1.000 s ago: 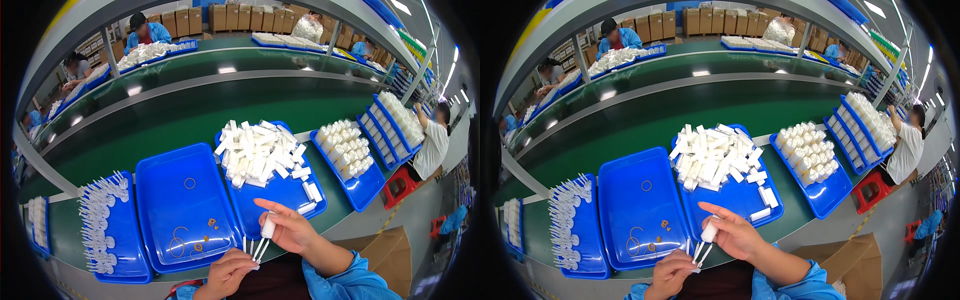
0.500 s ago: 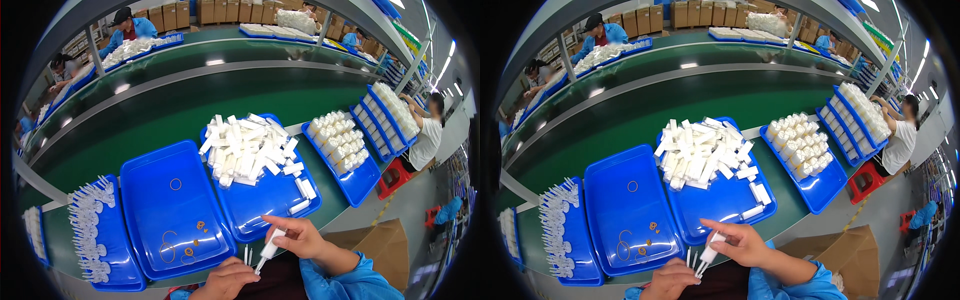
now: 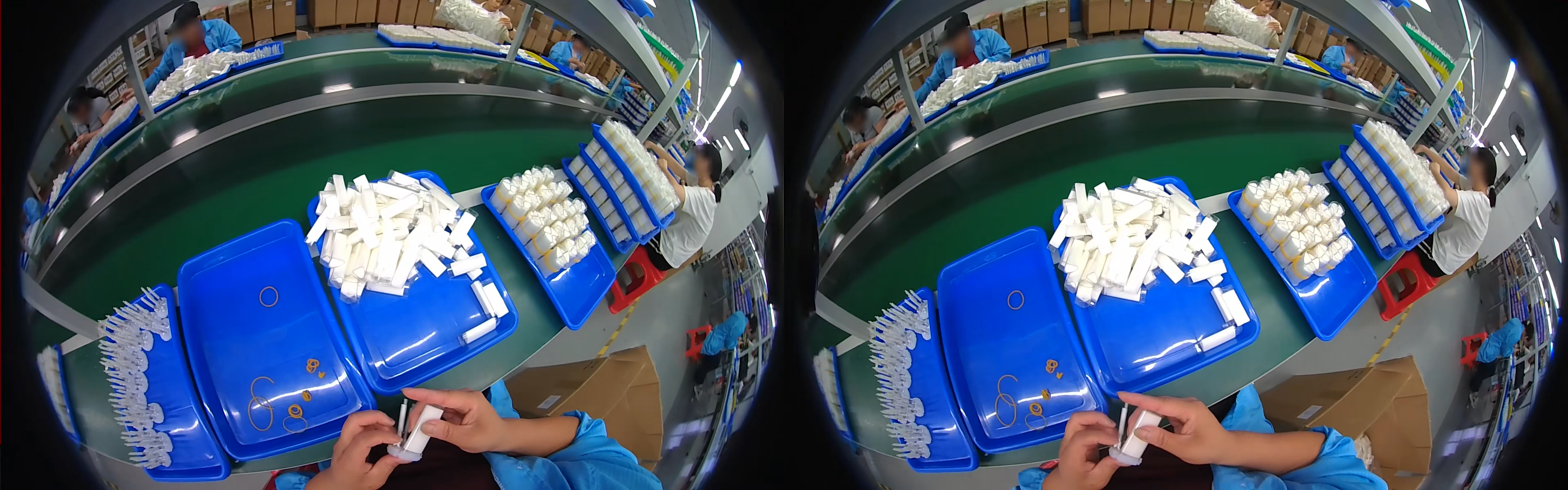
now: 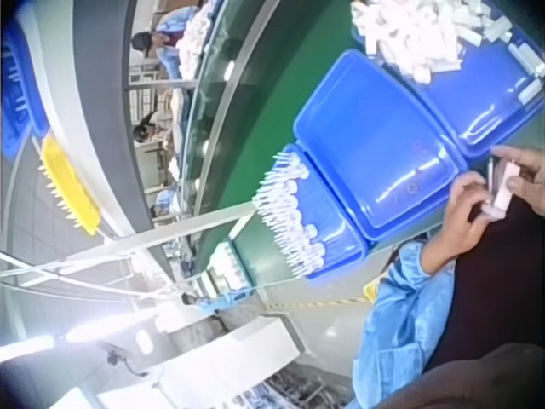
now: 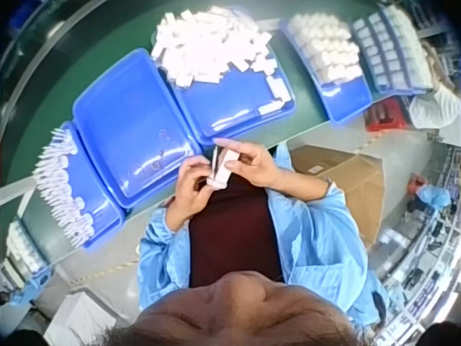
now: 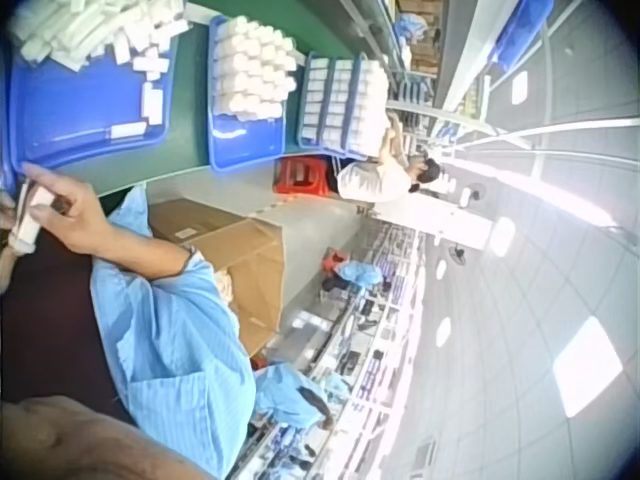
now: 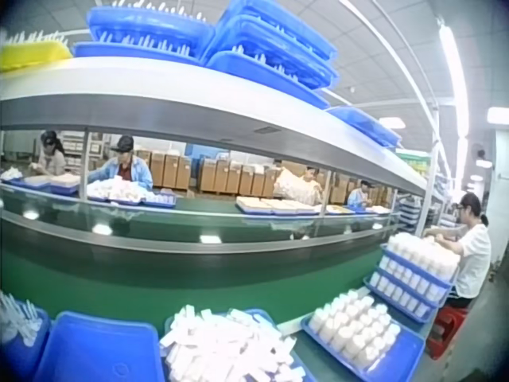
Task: Bundle small white cylindrical components together and secure them with rubber bands, then inspect larger circular plastic parts.
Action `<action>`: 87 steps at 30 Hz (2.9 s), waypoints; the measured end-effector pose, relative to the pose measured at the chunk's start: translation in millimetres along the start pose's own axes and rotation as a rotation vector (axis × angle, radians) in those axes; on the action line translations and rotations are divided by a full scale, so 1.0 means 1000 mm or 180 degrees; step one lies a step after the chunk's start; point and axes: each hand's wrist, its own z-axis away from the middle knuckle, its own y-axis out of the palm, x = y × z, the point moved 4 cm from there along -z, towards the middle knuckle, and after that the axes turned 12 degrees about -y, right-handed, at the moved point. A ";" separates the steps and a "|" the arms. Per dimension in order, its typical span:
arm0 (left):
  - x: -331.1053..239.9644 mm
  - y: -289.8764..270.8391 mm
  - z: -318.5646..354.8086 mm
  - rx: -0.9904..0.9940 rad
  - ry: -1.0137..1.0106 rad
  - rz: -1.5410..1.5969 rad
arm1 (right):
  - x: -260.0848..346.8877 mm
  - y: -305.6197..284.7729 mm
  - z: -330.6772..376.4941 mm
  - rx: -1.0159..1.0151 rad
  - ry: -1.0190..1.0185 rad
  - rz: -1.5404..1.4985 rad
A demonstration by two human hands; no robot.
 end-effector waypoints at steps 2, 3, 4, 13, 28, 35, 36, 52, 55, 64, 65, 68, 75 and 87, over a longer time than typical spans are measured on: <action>0.007 -0.002 0.002 0.0137 -0.0087 -0.0072 | 0.004 -0.004 -0.005 0.0358 -0.0400 0.0775; 0.009 -0.001 0.003 0.0224 -0.0123 -0.0098 | 0.014 -0.009 -0.012 0.0606 -0.0703 0.1252; 0.007 -0.002 0.001 0.0176 -0.0177 -0.0038 | 0.024 -0.013 -0.020 0.0879 -0.1003 0.1717; 0.024 -0.010 0.005 -0.0199 -0.0568 0.1084 | 0.022 -0.096 -0.056 0.1141 0.0606 0.5283; -0.001 -0.006 -0.005 -0.0071 0.0306 0.0224 | -0.010 -0.019 -0.064 -0.0301 0.0892 -0.1680; 0.005 -0.003 -0.006 0.0062 0.0146 0.0136 | 0.003 -0.029 -0.060 0.0108 0.0287 0.0158; 0.006 -0.003 -0.008 0.0142 0.0074 0.0056 | 0.012 -0.030 -0.062 0.0334 -0.0146 0.1120; 0.014 0.001 0.005 0.0144 -0.0057 0.0028 | 0.012 -0.013 -0.028 0.0787 -0.0587 0.1303; 0.023 -0.008 0.002 -0.0096 -0.0069 0.0067 | 0.038 -0.040 -0.045 0.0354 -0.1476 0.3422; -0.004 -0.017 -0.001 -0.0259 0.0258 -0.0328 | 0.008 -0.101 -0.064 0.0076 -0.0015 0.5231; -0.006 -0.018 -0.002 -0.0235 0.0292 -0.0332 | 0.007 -0.098 -0.064 0.0146 -0.0044 0.5080; -0.008 -0.019 0.000 -0.0161 0.0265 -0.0272 | 0.005 -0.083 -0.064 0.0619 -0.0415 0.3978; 0.001 -0.011 -0.004 0.0021 0.0330 -0.0197 | 0.023 -0.040 -0.066 0.0940 -0.1183 0.2706; 0.000 -0.013 -0.007 -0.0113 0.0433 -0.0559 | -0.011 -0.042 -0.060 0.0056 0.0567 -0.1435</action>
